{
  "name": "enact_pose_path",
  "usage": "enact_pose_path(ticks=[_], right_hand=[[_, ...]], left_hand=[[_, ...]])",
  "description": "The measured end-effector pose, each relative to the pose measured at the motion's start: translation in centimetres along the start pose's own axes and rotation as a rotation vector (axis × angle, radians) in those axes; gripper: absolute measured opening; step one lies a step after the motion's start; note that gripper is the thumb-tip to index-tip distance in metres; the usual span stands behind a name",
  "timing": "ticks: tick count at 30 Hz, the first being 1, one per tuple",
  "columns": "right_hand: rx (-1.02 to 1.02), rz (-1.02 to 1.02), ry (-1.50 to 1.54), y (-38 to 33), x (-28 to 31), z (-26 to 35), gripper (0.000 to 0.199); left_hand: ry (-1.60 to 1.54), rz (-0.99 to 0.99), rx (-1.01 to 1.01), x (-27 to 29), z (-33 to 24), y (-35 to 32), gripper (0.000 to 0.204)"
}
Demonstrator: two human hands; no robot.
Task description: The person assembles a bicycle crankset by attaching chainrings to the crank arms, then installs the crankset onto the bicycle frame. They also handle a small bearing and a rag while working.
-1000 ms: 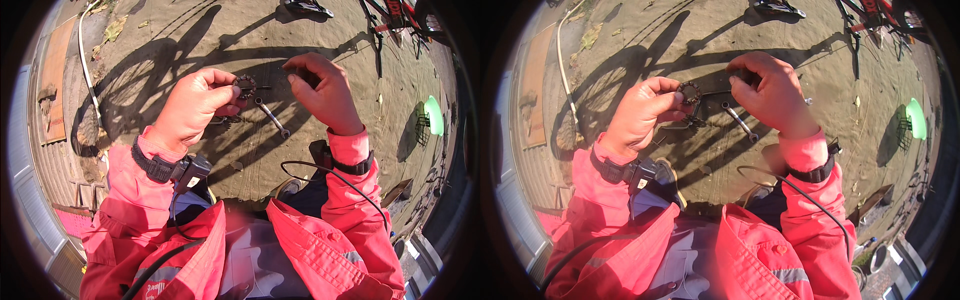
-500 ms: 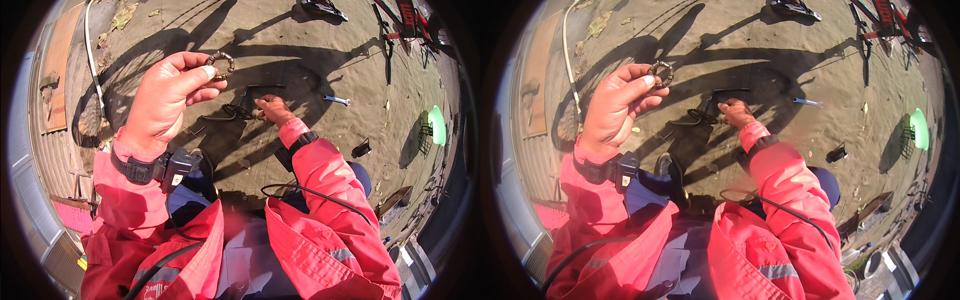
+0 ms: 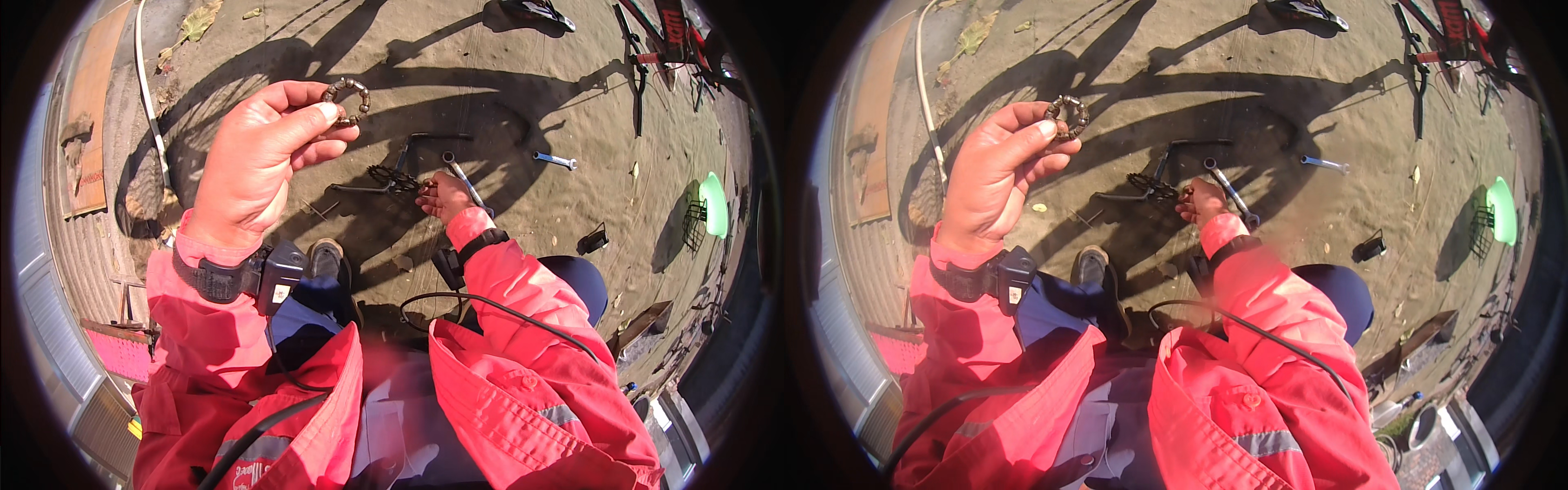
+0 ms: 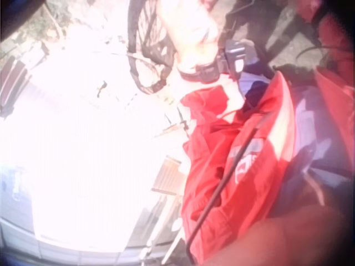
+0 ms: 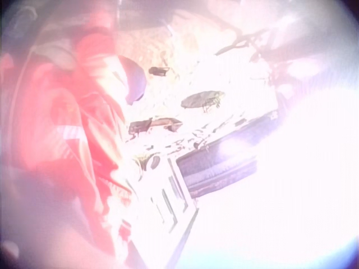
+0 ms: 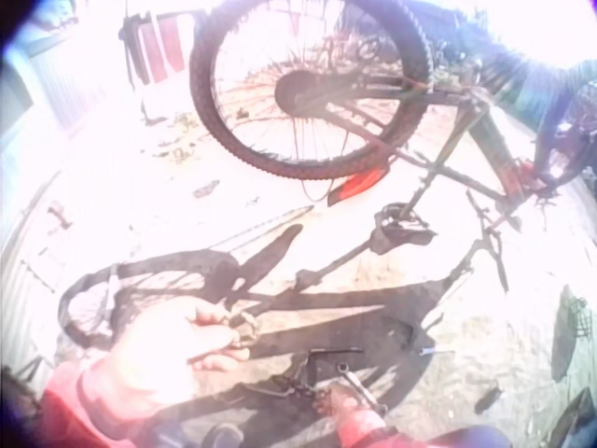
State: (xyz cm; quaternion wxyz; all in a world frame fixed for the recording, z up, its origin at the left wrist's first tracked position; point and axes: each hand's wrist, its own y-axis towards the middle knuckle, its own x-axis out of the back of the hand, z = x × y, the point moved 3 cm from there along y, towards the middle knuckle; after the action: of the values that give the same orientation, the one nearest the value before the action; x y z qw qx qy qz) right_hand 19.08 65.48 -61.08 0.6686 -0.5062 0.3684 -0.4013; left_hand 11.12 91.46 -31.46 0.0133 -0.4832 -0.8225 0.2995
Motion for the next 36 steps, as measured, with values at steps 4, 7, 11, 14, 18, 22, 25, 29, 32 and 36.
enact_pose_path(ticks=[4,7,11,14,18,22,25,29,32,36], right_hand=[[-0.083,-0.043,0.105,-0.2,-2.1,-3.9,0.014],[-0.116,-0.044,0.168,-0.3,-2.9,-5.3,0.013],[-0.054,0.187,0.310,-1.1,-5.4,-6.2,0.020],[-0.072,0.252,0.355,-1.3,-7.5,-6.8,0.028],[-0.042,0.249,0.493,-0.8,-9.3,-7.0,0.025],[0.048,0.195,0.531,0.1,-9.8,-6.9,0.019],[0.103,0.194,0.569,0.0,-9.5,-7.2,0.016],[0.190,0.171,0.507,-0.7,-7.6,-6.6,0.014],[0.246,0.194,0.378,-2.0,-5.9,-4.9,0.016],[0.390,0.178,0.168,-5.5,-3.5,-1.7,0.021]], left_hand=[[0.006,-0.006,-0.005,0.1,-0.1,0.1,0.021],[0.020,-0.018,0.007,0.1,-0.2,0.0,0.021],[0.027,-0.045,0.012,0.0,-0.4,-0.1,0.022],[0.020,-0.054,0.015,0.1,-0.6,-0.1,0.022],[-0.004,-0.063,0.012,0.4,-0.6,-0.3,0.024],[-0.003,-0.052,0.016,0.8,-0.4,-0.1,0.023],[-0.004,-0.057,0.011,1.0,-0.3,0.2,0.023],[-0.013,-0.069,0.007,0.8,-0.3,0.4,0.022],[-0.025,-0.081,0.008,0.6,-0.6,0.6,0.021],[-0.066,-0.108,0.029,-0.1,-0.8,0.1,0.020]])
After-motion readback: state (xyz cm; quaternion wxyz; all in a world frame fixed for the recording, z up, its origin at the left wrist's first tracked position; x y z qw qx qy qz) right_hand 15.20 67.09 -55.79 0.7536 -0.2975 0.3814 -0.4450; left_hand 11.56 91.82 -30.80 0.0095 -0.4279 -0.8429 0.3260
